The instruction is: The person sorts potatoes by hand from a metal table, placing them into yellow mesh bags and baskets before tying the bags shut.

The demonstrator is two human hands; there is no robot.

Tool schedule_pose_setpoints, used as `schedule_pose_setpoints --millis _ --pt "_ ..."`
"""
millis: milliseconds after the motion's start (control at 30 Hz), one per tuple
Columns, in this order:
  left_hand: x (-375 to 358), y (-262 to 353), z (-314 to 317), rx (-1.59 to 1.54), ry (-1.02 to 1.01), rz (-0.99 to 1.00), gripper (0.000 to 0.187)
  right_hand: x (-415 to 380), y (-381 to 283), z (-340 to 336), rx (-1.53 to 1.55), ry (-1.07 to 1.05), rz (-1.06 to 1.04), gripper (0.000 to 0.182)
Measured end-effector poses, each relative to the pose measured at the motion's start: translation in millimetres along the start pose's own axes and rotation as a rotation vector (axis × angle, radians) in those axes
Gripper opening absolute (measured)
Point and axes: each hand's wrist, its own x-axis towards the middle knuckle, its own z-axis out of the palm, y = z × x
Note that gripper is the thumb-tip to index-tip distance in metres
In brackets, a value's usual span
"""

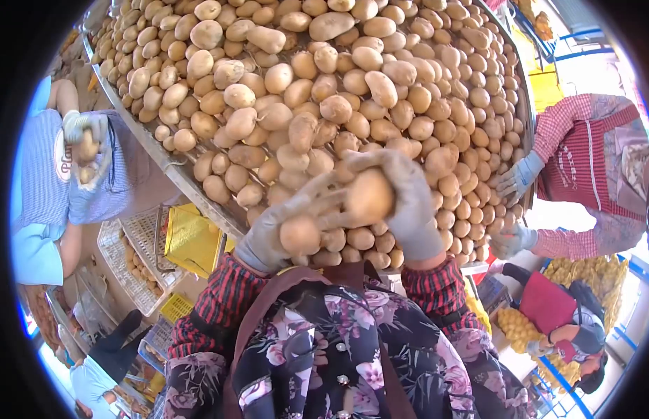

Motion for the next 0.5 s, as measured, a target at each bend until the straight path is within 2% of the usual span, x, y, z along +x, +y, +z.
schedule_pose_setpoints --millis 33,67,100,133,167,200,233,267,300,333,367,400,433,467,500 --pt "-11 -1 -17 0.033 -0.092 -0.111 0.069 -8 0 2 -0.133 -0.051 -0.022 0.034" --pt "-20 -7 -29 0.027 -0.083 -0.117 0.069 -15 2 4 -0.266 -0.107 -0.041 0.035" --pt "-29 -13 -39 -0.097 0.02 -0.11 0.068 -11 19 3 -0.055 0.03 -0.055 0.026" --pt "-38 -18 -49 -0.217 0.121 -0.094 0.066 -15 31 -6 -0.05 0.018 -0.05 0.026" --pt "-54 -22 -60 -0.182 -0.032 0.039 0.064 -16 38 -19 -0.421 -0.047 -0.135 0.026" --pt "-66 -23 -74 -0.18 -0.022 0.048 0.064 -19 45 -27 -0.791 -0.109 -0.219 0.028" --pt "-78 -25 -89 -0.282 -0.114 0.132 0.062 -23 35 -16 -0.886 -0.294 -0.07 0.043" --pt "-89 -25 -94 -0.381 -0.209 0.218 0.061 -27 41 -3 -0.877 -0.303 -0.072 0.043" --pt "-109 -24 -93 -0.437 -0.018 0.243 0.065 -31 49 14 -0.895 -0.396 -0.167 0.042" --pt "-120 -27 -98 -0.435 -0.015 0.256 0.065 -34 56 28 -0.912 -0.489 -0.267 0.04" --pt "-127 -30 -106 -0.453 -0.001 0.327 0.067 -34 68 36 -0.908 -0.502 -0.278 0.04" --pt "-133 -33 -112 -0.47 0.01 0.399 0.068 -32 85 42 -1.034 -0.62 -0.453 0.042" --pt "-133 -35 -111 -0.465 -0.063 0.438 0.069 -29 93 48 -1.157 -0.731 -0.633 0.043" --pt "-133 -36 -109 -0.459 -0.071 0.448 0.069 -27 96 48 -1.157 -0.733 -0.647 0.043" --pt "-132 -37 -106 -0.47 -0.064 0.453 0.069 -23 96 45 -1.082 -0.711 -0.553 0.047"
